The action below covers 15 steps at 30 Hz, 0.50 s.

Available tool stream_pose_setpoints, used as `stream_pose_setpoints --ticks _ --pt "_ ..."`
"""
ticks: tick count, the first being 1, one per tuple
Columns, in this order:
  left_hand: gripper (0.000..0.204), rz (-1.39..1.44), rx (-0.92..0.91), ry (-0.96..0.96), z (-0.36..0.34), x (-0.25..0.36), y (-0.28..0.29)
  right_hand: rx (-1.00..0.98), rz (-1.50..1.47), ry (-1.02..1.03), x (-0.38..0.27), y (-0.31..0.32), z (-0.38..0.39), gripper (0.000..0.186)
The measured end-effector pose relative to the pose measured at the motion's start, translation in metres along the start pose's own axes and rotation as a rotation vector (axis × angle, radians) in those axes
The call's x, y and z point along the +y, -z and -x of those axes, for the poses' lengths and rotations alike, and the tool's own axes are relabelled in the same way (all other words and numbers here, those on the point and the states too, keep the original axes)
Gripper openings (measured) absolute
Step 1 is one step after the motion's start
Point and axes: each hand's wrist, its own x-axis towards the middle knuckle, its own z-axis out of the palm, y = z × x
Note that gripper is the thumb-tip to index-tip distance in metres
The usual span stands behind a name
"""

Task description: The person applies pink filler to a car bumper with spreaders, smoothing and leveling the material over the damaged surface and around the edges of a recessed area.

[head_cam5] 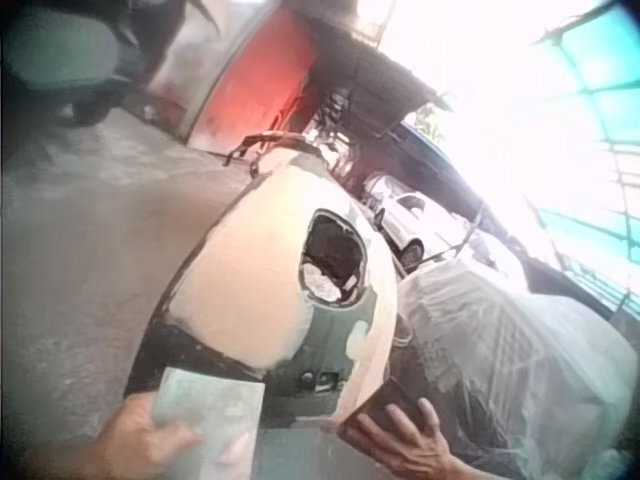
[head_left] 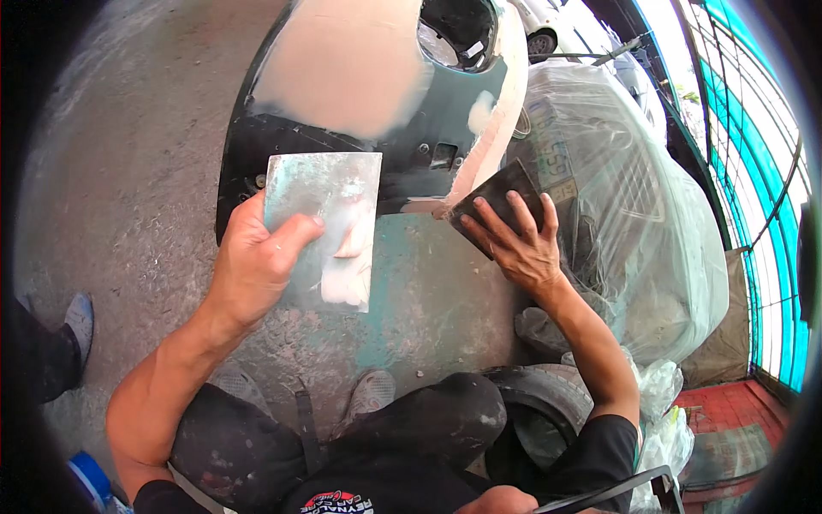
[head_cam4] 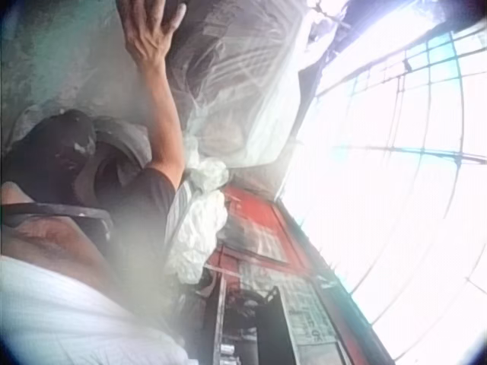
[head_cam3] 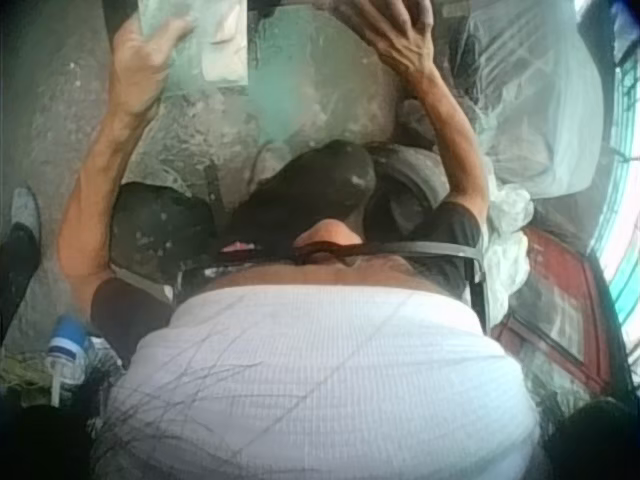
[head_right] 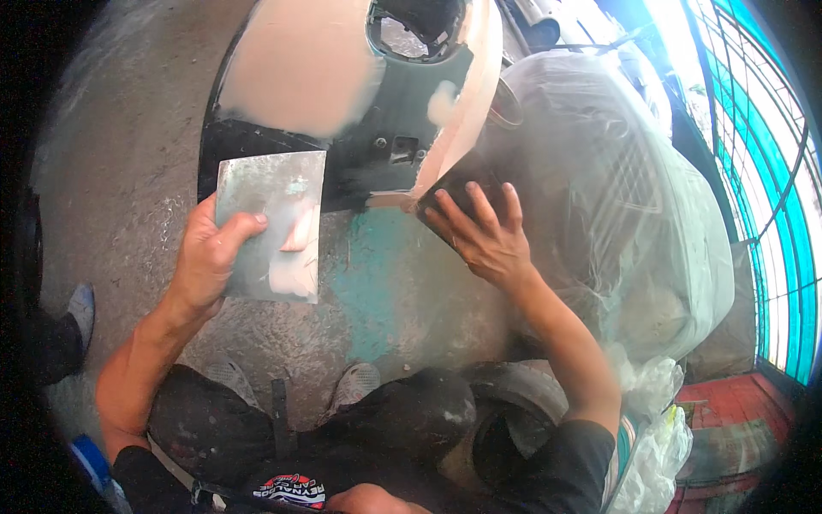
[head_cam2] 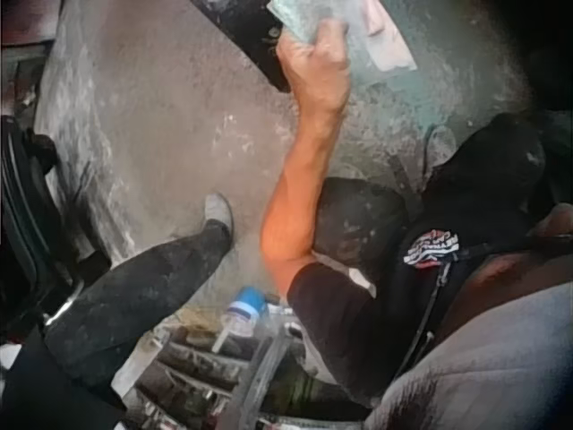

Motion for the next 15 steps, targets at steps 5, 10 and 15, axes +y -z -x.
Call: stream_pose_setpoints --ticks 5,10,15 --pt "0.026 0.007 -0.016 0.008 0.002 0.000 0.001 -0.039 -0.051 0.000 -0.019 0.002 -0.002 0.051" --pt "0.026 0.012 -0.029 0.009 0.003 0.000 -0.001 -0.014 -0.037 -0.054 -0.034 -0.001 -0.007 0.046" --pt "0.026 -0.008 -0.058 -0.010 0.005 0.000 -0.002 -0.046 -0.021 -0.052 -0.043 0.001 -0.011 0.043"
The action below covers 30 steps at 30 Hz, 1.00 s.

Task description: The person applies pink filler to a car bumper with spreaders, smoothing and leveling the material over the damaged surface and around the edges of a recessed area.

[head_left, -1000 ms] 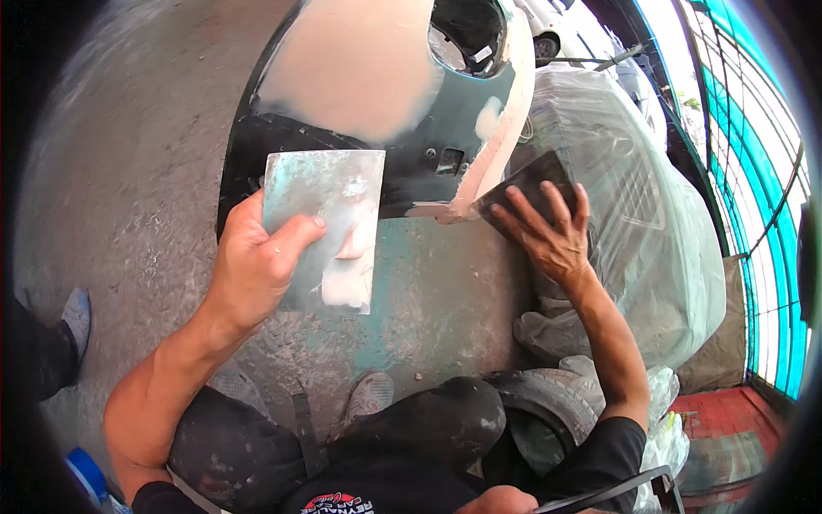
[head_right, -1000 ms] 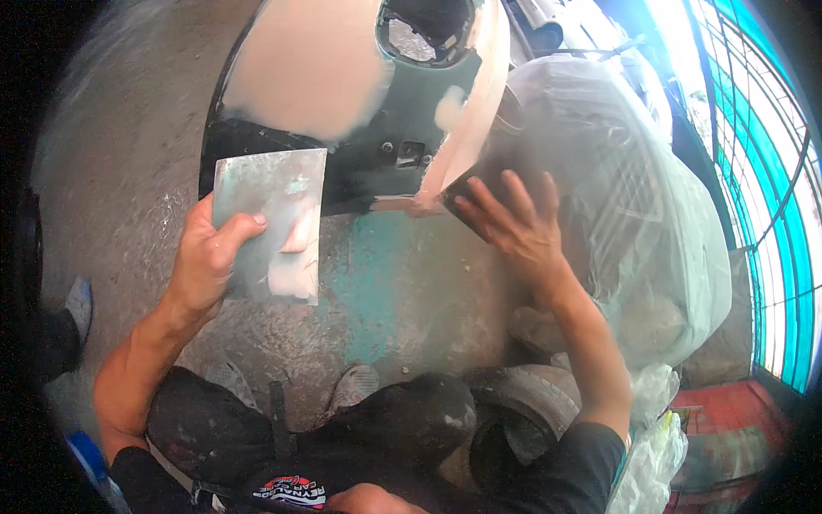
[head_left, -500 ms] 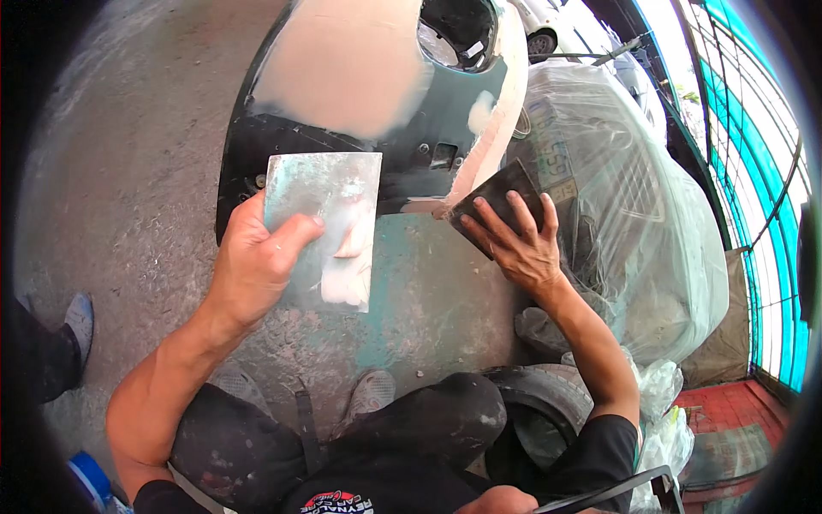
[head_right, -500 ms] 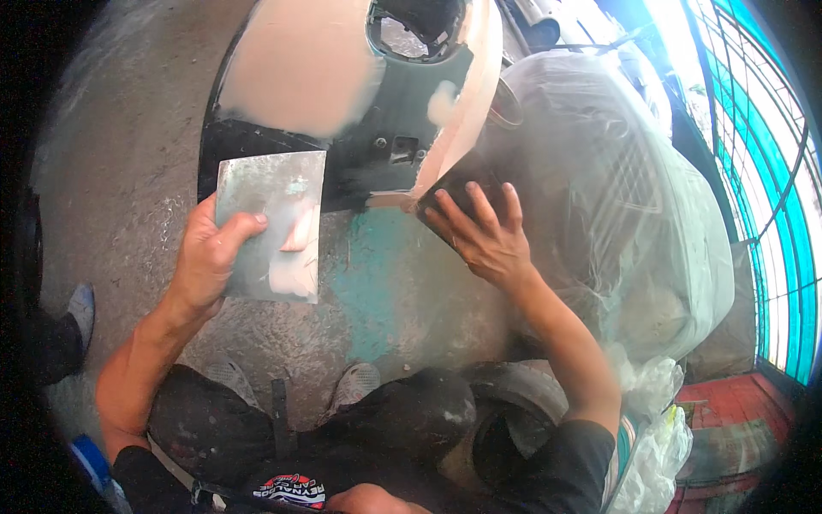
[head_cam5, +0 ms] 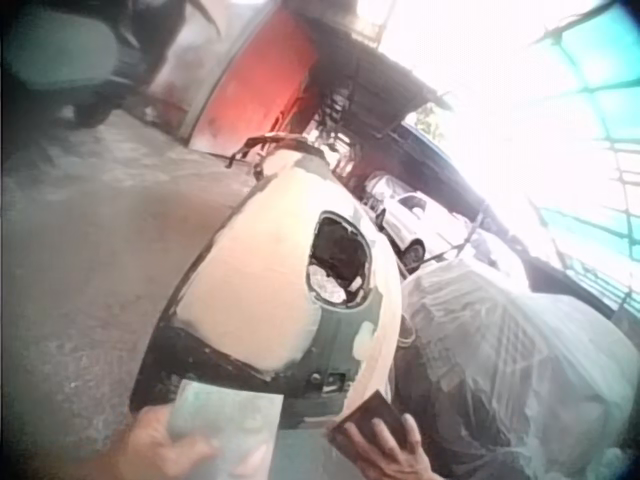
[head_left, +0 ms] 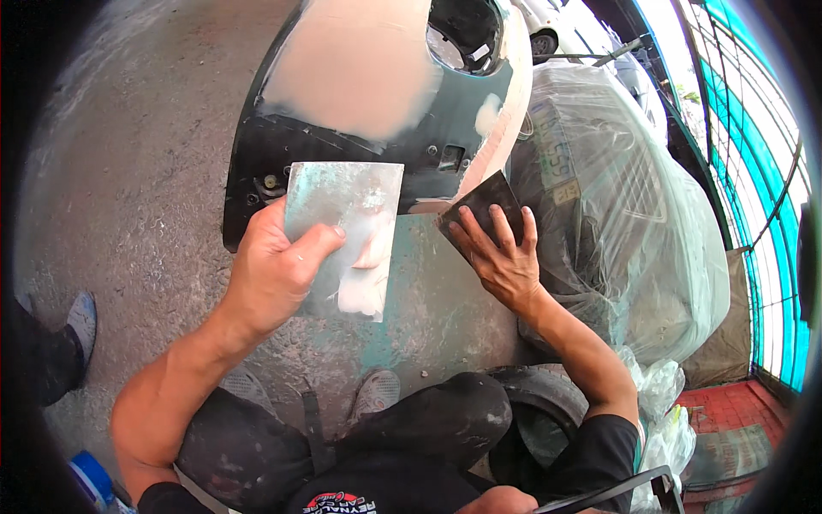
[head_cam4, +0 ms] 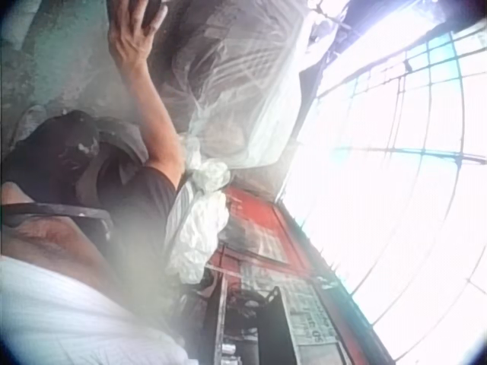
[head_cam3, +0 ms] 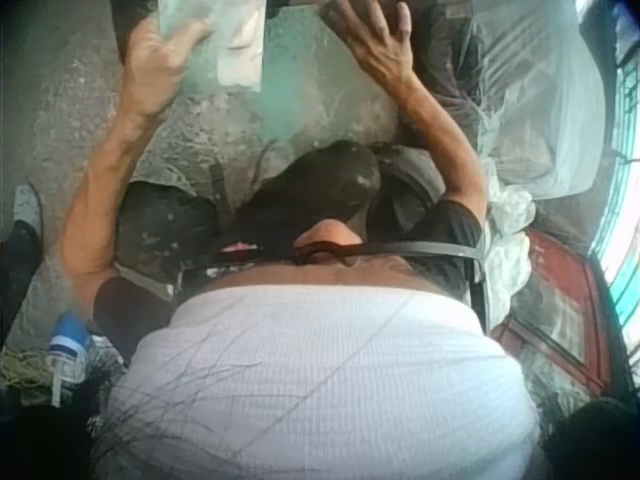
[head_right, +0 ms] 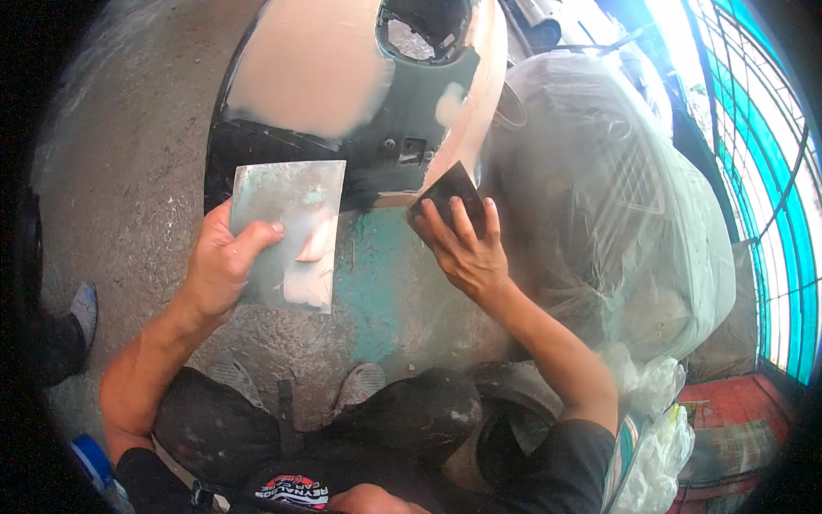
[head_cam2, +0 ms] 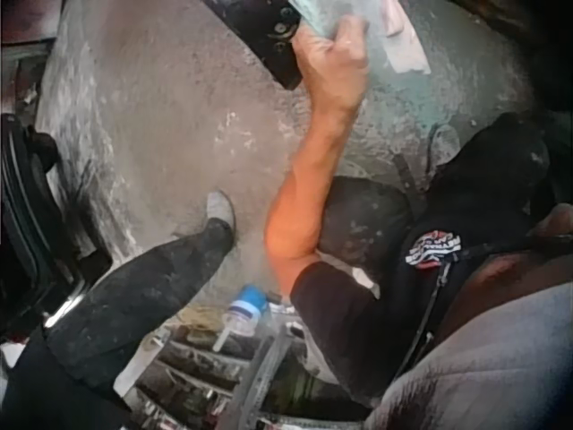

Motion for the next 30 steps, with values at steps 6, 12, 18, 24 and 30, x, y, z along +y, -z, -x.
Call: stream_pose_setpoints --ticks 6,12,18,24,30 --pt "0.025 0.002 -0.030 -0.037 0.001 -0.002 0.000 -0.045 0.049 -0.009 -0.003 -0.001 -0.002 0.043" --pt "0.025 -0.029 -0.033 -0.060 0.004 0.003 0.002 -0.110 0.055 -0.024 -0.003 0.002 -0.001 0.045" --pt "0.022 -0.034 -0.012 -0.110 0.006 0.002 0.001 -0.125 0.039 -0.055 -0.004 0.004 0.004 0.047" --pt "0.022 -0.033 0.003 -0.092 0.007 0.003 -0.001 -0.135 0.027 -0.073 -0.002 0.007 0.014 0.048" --pt "0.024 -0.034 0.015 -0.088 0.003 -0.003 0.001 -0.163 -0.065 -0.071 0.002 0.034 0.029 0.053"
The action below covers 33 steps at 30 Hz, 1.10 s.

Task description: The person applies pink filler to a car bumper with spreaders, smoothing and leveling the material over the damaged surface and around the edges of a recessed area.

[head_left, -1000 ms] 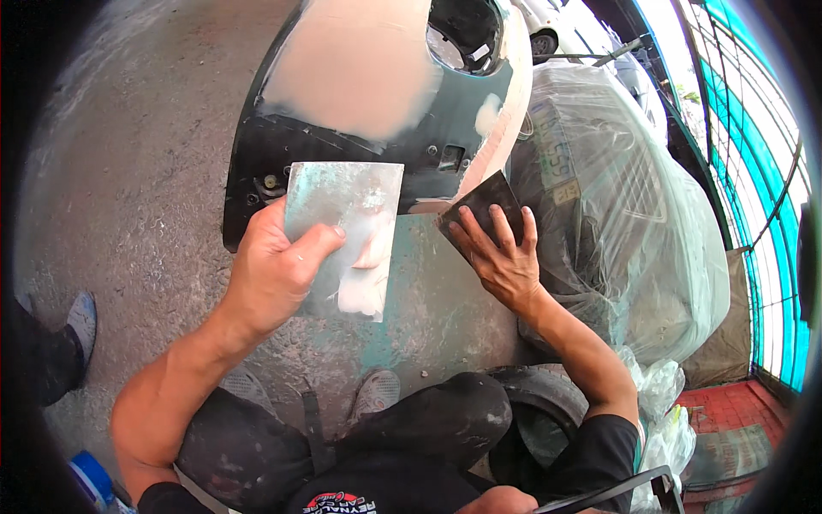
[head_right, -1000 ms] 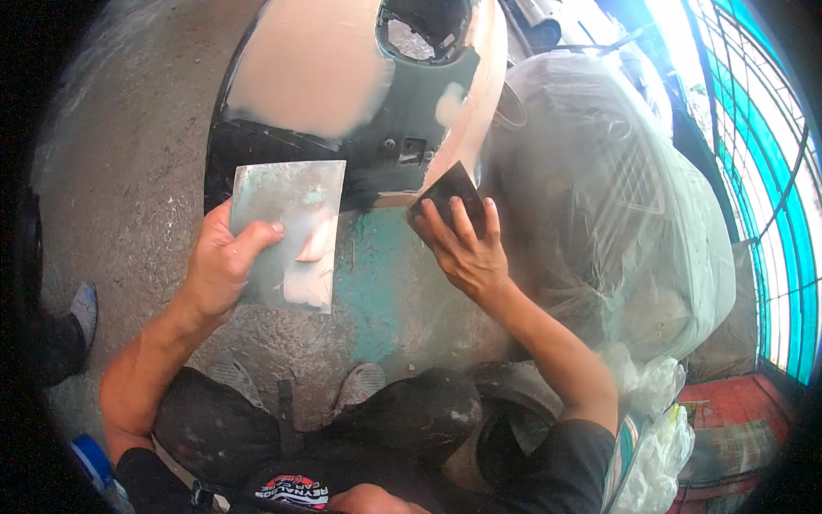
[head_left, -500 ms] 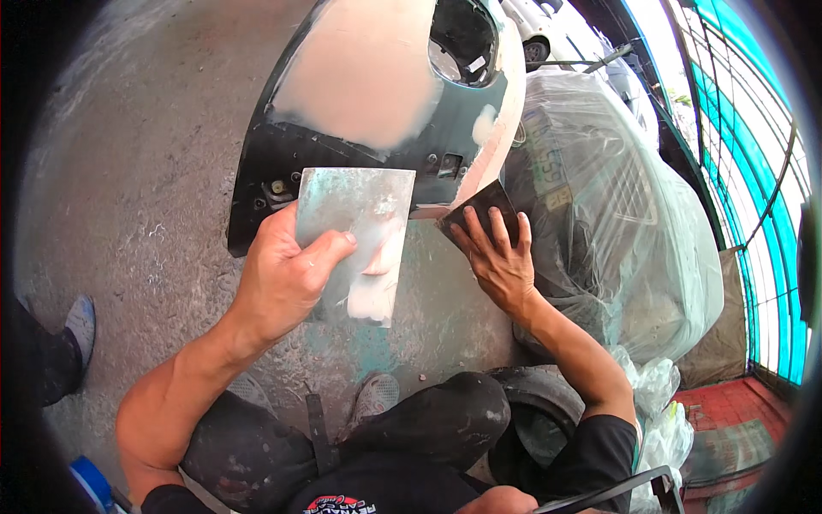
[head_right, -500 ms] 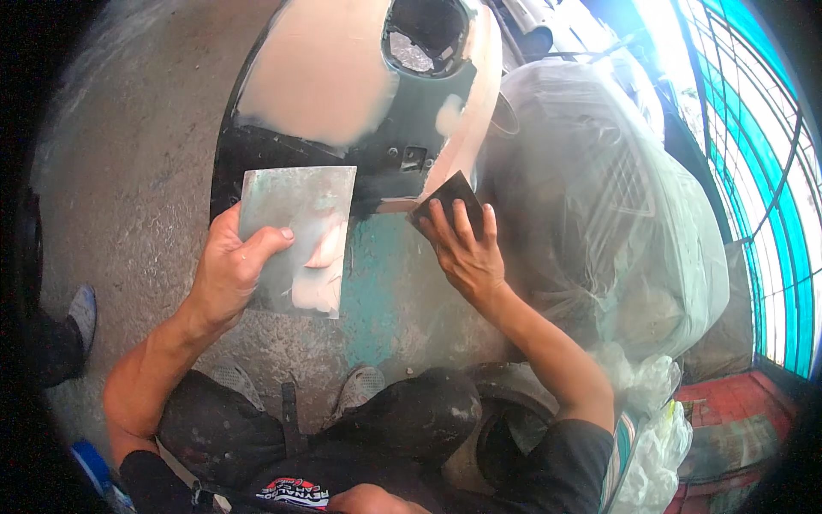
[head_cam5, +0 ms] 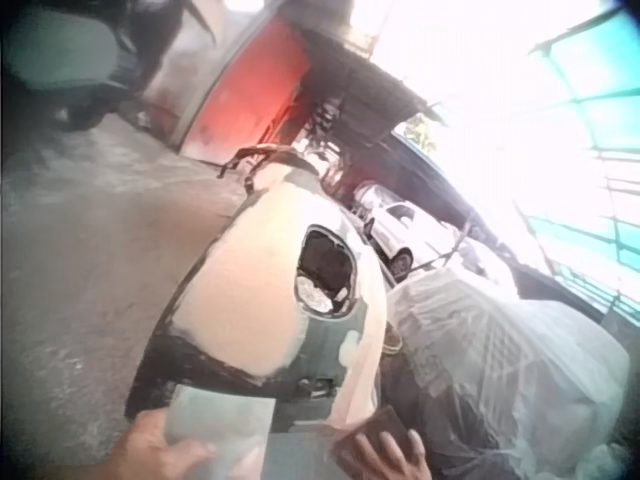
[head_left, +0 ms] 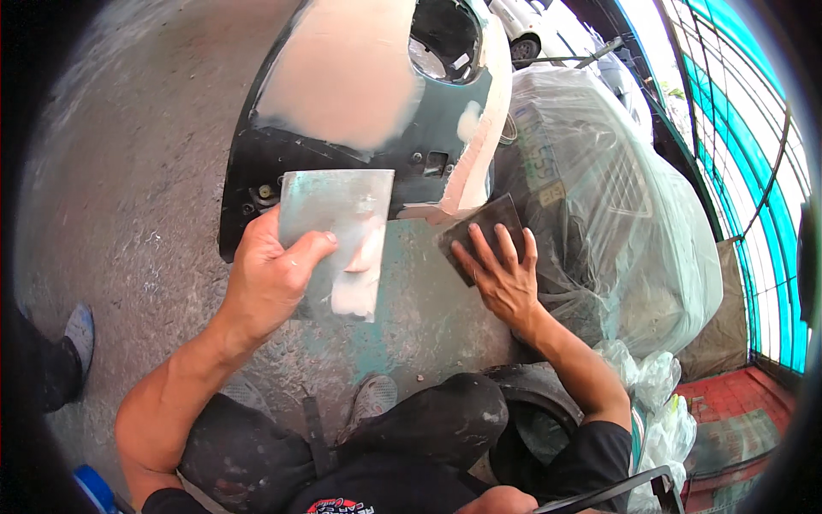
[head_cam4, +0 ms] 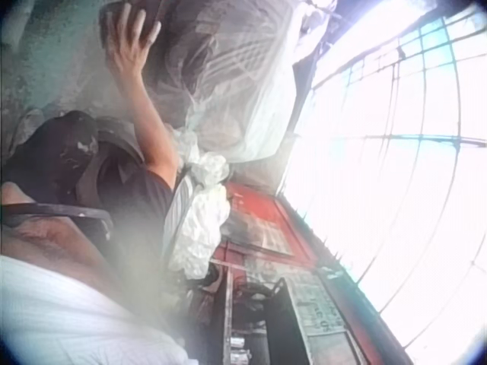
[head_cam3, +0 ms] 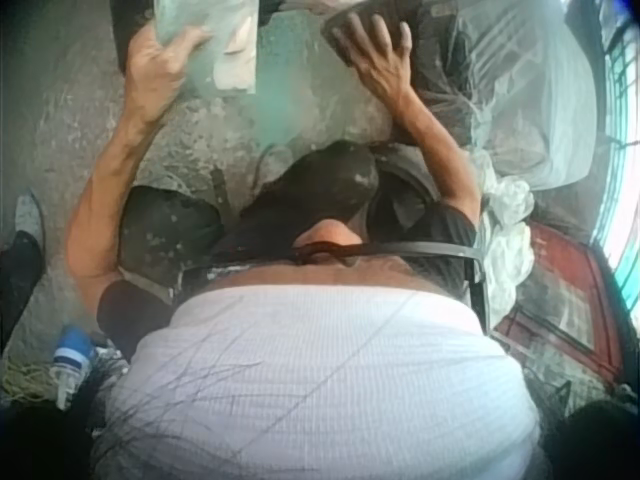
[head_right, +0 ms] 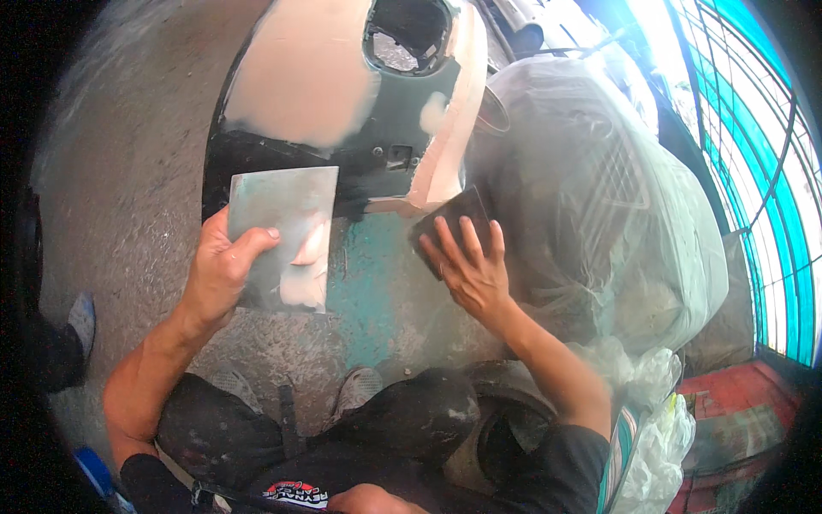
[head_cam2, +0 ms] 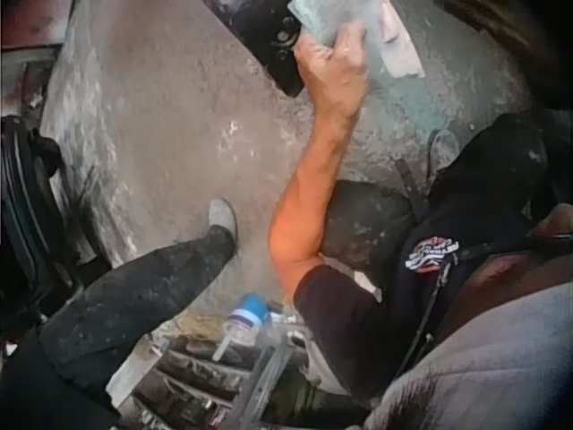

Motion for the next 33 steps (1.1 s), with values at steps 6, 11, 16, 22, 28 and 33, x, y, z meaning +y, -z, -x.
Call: stream_pose_setpoints --ticks 6,11,16,22,28,33 --pt "0.025 0.223 -0.009 0.153 -0.011 -0.016 -0.003 0.357 -0.541 -0.088 -0.009 0.045 0.018 0.049" --pt "0.029 0.341 -0.064 0.237 -0.007 -0.021 -0.033 0.208 -0.976 -0.027 -0.045 0.061 0.002 0.060" --pt "0.032 0.356 0.094 0.188 -0.004 0.024 -0.009 -0.093 -0.375 0.101 0.007 0.023 0.015 0.084" --pt "0.034 0.344 0.109 0.181 -0.007 0.011 0.002 -0.062 -0.133 0.203 0.059 0.011 -0.040 0.069" --pt "0.031 0.346 0.065 0.182 -0.008 0.009 0.007 -0.038 -0.073 0.311 0.070 -0.005 -0.064 0.060" --pt "0.030 0.323 0.049 0.178 -0.011 0.006 0.009 -0.030 -0.079 0.317 0.071 -0.010 -0.068 0.054"
